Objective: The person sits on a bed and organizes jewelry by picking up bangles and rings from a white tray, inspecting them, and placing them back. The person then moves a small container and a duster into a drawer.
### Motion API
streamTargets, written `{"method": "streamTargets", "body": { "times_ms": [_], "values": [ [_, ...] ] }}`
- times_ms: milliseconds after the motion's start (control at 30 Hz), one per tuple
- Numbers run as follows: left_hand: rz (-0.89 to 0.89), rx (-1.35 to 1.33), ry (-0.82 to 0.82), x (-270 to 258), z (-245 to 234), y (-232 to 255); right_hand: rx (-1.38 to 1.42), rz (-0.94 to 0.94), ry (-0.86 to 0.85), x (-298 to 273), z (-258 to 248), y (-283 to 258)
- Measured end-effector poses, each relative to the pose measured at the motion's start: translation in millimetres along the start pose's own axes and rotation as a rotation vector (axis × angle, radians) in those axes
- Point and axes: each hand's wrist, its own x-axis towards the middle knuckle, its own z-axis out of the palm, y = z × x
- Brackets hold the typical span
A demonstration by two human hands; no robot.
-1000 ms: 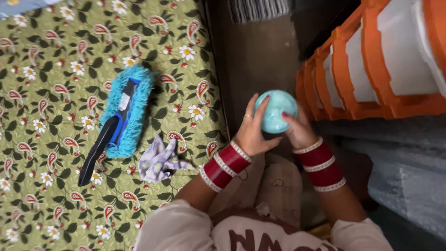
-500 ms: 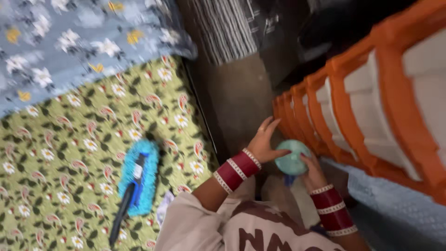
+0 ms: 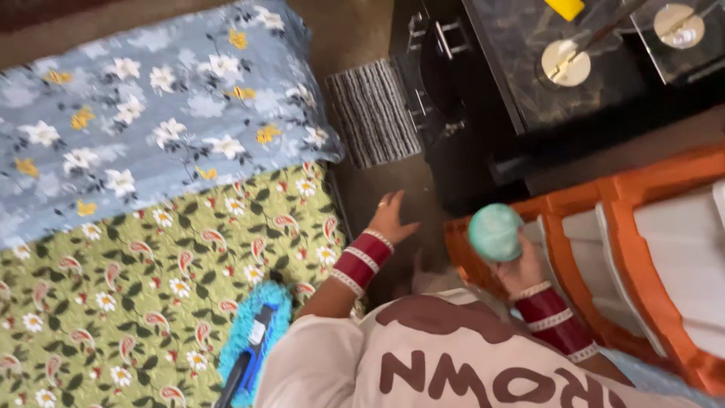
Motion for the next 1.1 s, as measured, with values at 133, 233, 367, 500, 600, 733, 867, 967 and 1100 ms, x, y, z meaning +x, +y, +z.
{"method": "streamTargets", "body": {
  "times_ms": [133, 233, 367, 500, 600, 733, 867, 967, 1100],
  "values": [
    [-0.024, 0.092, -0.083, 86, -10, 17, 0.042, -0.063, 0.060, 47, 6, 1],
    [-0.060, 0.233, -0.121, 162, -17, 32, 0.050, -0.123, 0.035, 86, 11, -3],
    [-0.063, 0.483, -0.251, 257, -25, 54, 0.234, -0.070, -0.014, 128, 34, -10],
    [0.063, 0.764, -0.316, 334, -24, 44, 0.335, -0.135, 0.068, 155, 59, -43],
    [0.052, 0.787, -0.294, 377, -11, 20, 0.327, -0.192, 0.100, 163, 76, -54],
    [0.181, 0.840, -0.374, 435, -2, -11, 0.528, -0.199, 0.104, 178, 86, -59],
    [0.270, 0.925, -0.561, 489, 2, -20, 0.528, -0.302, 0.278, 179, 120, -61],
    [0.350, 0.837, -0.616, 515, -1, -21, 0.389, -0.408, 0.349, 176, 164, -68],
    [0.333, 0.787, -0.764, 517, 8, -42, 0.421, -0.417, 0.391, 197, 204, -77]
  ]
}}
